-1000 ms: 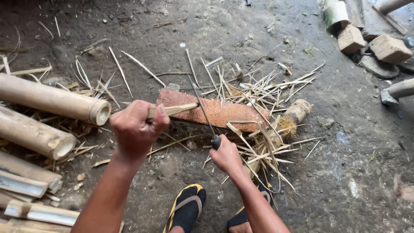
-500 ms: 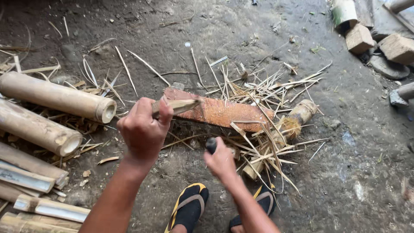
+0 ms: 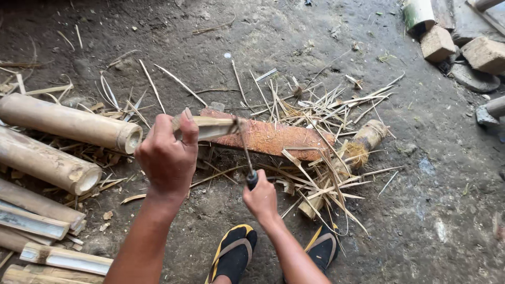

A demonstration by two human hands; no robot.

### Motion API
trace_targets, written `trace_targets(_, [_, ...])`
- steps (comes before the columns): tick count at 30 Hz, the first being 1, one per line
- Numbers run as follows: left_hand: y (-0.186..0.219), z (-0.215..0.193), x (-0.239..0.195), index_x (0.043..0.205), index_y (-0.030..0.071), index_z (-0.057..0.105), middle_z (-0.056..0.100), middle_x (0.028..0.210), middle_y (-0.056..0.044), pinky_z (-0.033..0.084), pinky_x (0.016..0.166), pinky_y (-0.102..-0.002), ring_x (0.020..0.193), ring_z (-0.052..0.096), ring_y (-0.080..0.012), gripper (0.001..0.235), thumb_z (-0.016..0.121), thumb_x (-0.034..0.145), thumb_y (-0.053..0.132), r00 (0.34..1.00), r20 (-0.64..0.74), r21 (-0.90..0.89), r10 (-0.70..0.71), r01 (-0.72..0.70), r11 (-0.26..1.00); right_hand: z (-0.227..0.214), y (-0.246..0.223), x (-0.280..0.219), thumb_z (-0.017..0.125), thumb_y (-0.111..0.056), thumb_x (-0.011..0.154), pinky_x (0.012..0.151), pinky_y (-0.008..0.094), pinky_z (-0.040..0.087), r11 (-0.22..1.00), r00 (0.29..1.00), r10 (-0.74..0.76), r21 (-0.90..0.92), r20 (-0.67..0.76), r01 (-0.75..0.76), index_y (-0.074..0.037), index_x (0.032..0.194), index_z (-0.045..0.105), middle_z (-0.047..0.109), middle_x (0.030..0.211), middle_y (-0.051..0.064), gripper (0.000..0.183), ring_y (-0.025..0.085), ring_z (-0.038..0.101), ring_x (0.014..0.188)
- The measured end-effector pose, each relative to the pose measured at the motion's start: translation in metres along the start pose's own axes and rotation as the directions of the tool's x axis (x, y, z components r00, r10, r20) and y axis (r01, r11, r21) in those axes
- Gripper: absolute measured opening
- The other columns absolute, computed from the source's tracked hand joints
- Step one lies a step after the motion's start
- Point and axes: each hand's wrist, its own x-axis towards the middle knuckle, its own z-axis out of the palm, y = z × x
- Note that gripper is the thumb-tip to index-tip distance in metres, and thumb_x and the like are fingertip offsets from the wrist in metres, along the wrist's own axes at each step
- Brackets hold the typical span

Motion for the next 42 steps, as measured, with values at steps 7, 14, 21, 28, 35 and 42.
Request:
trace_targets(7, [0.007, -0.018, 0.018, 0.085, 0.004, 0.059, 0.059, 0.077, -0.008, 0.05, 0.053, -0.032, 0.063, 0.061, -0.0194, 0.043, 0.066, 0.107, 0.04, 0.996, 0.082, -0.203, -0.02, 0.036, 0.979, 0.002, 0.041, -0.005, 0.073, -0.02, 0.082, 0.056, 0.037, 0.054, 0.942, 0.994, 0.009, 0.332, 0.109, -0.045, -0.005, 0.106, 0.058, 0.07, 0.079, 0.013, 0.032, 0.024, 0.068, 0.061])
trace_targets(14, [0.03, -0.039, 0.003, 0.142, -0.002, 0.051, 0.067, 0.119, -0.021, 0.061, 0.075, -0.032, 0.095, 0.073, -0.0281, 0.045, 0.065, 0.101, 0.012, 0.969, 0.223, -0.363, -0.106, 0.184, 0.914, -0.005, 0.12, -0.054, 0.074, -0.012, 0.083, 0.049, 0.032, 0.048, 0.781, 0.967, -0.005, 0.605, 0.254, -0.155, -0.007, 0.109, 0.053, 0.058, 0.067, 0.003, 0.034, 0.013, 0.058, 0.053])
trace_targets(21, [0.024, -0.039, 0.019, 0.139, 0.004, 0.059, 0.069, 0.13, -0.021, 0.059, 0.089, -0.032, 0.11, 0.074, -0.0295, 0.048, 0.074, 0.093, 0.002, 0.889, 0.294, -0.686, 0.351, -0.059, 0.725, -0.036, 0.084, -0.064, 0.069, -0.012, 0.077, 0.053, 0.034, 0.052, 0.896, 0.98, 0.068, 0.421, 0.188, -0.143, -0.01, 0.114, 0.056, 0.063, 0.069, 0.008, 0.039, 0.017, 0.064, 0.054])
trace_targets(28, [0.014, -0.038, 0.007, 0.123, 0.004, 0.069, 0.069, 0.13, -0.017, 0.058, 0.093, -0.033, 0.11, 0.074, -0.0247, 0.039, 0.067, 0.085, -0.004, 0.823, 0.5, -0.692, 0.269, 0.193, 0.696, -0.103, 0.024, -0.084, 0.07, -0.015, 0.077, 0.068, 0.038, 0.053, 0.965, 0.986, -0.157, 0.22, 0.056, 0.141, -0.009, 0.117, 0.056, 0.068, 0.076, 0.01, 0.042, 0.022, 0.067, 0.069])
trace_targets(35, [0.029, -0.042, -0.014, 0.114, 0.003, 0.051, 0.052, 0.11, -0.016, 0.057, 0.08, -0.034, 0.094, 0.058, -0.0225, 0.033, 0.071, 0.092, 0.017, 0.815, 0.468, -0.569, 0.341, -0.017, 0.822, -0.122, -0.026, -0.102, 0.062, -0.008, 0.077, 0.068, 0.036, 0.056, 0.82, 0.883, -0.469, 0.367, -0.01, 0.44, -0.005, 0.116, 0.057, 0.07, 0.082, 0.01, 0.04, 0.021, 0.07, 0.07])
trace_targets(42, [0.049, -0.044, -0.017, 0.11, 0.004, 0.05, 0.053, 0.104, -0.014, 0.05, 0.082, -0.044, 0.095, 0.058, -0.0288, 0.037, 0.073, 0.093, 0.028, 0.858, 0.333, -0.539, 0.391, -0.168, 0.825, -0.133, -0.051, -0.122, 0.07, -0.015, 0.08, 0.062, 0.036, 0.054, 0.92, 0.945, -0.311, 0.279, 0.097, 0.274, -0.005, 0.107, 0.058, 0.065, 0.068, 0.011, 0.031, 0.021, 0.066, 0.061])
